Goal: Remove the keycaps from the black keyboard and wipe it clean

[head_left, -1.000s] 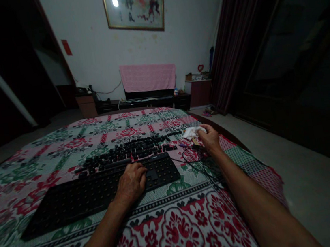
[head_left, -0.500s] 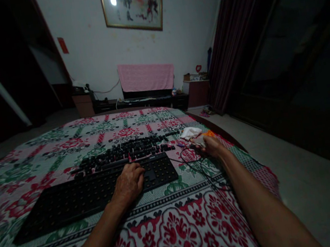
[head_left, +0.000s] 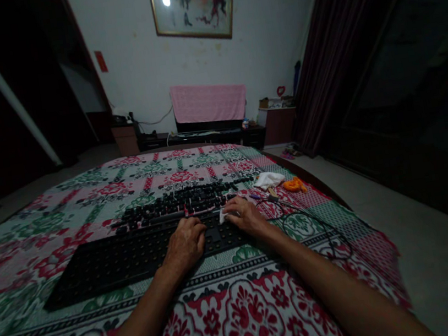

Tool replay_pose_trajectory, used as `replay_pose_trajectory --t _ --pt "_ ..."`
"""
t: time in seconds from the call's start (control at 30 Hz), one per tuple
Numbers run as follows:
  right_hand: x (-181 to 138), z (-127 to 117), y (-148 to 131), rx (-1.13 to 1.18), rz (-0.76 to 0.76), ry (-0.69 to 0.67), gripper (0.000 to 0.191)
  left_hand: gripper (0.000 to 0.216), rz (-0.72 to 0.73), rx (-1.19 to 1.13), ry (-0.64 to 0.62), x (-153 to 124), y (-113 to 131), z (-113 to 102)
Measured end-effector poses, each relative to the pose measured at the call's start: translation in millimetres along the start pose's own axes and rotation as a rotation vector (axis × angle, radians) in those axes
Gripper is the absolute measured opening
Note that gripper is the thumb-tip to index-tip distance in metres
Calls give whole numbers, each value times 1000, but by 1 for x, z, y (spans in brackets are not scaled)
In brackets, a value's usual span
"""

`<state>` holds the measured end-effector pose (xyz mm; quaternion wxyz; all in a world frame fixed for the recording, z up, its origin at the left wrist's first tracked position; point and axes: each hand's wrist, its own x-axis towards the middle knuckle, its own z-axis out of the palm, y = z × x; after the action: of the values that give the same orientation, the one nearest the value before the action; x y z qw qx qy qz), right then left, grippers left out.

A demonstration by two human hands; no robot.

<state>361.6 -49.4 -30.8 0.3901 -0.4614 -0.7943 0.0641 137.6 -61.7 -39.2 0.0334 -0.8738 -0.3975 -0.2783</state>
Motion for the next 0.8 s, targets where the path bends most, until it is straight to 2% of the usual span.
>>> replay_pose_trajectory --t 0.1,0.3,0.4,0.47,0.53,0.67,0.8 --pt "-1 4 -1 -168 -43 -86 15 21 -17 0 -15 0 1 -1" --pt "1 -11 -13 -313 46 -234 18 20 -26 -1 -10 0 1 1" --pt "2 -10 -16 -221 -1 -176 18 20 -29 -11 -6 0 -1 3" --pt "3 -3 -16 -130 -61 -92 18 19 -30 -18 -10 0 -1 3" --pt "5 7 -16 -77 -110 -63 18 20 -30 -21 -12 0 0 3" --pt "9 17 -17 -98 -137 -156 19 20 -29 -21 -7 0 0 2" --pt "7 10 -17 -168 -95 -196 21 18 -27 -21 0 -1 1 2"
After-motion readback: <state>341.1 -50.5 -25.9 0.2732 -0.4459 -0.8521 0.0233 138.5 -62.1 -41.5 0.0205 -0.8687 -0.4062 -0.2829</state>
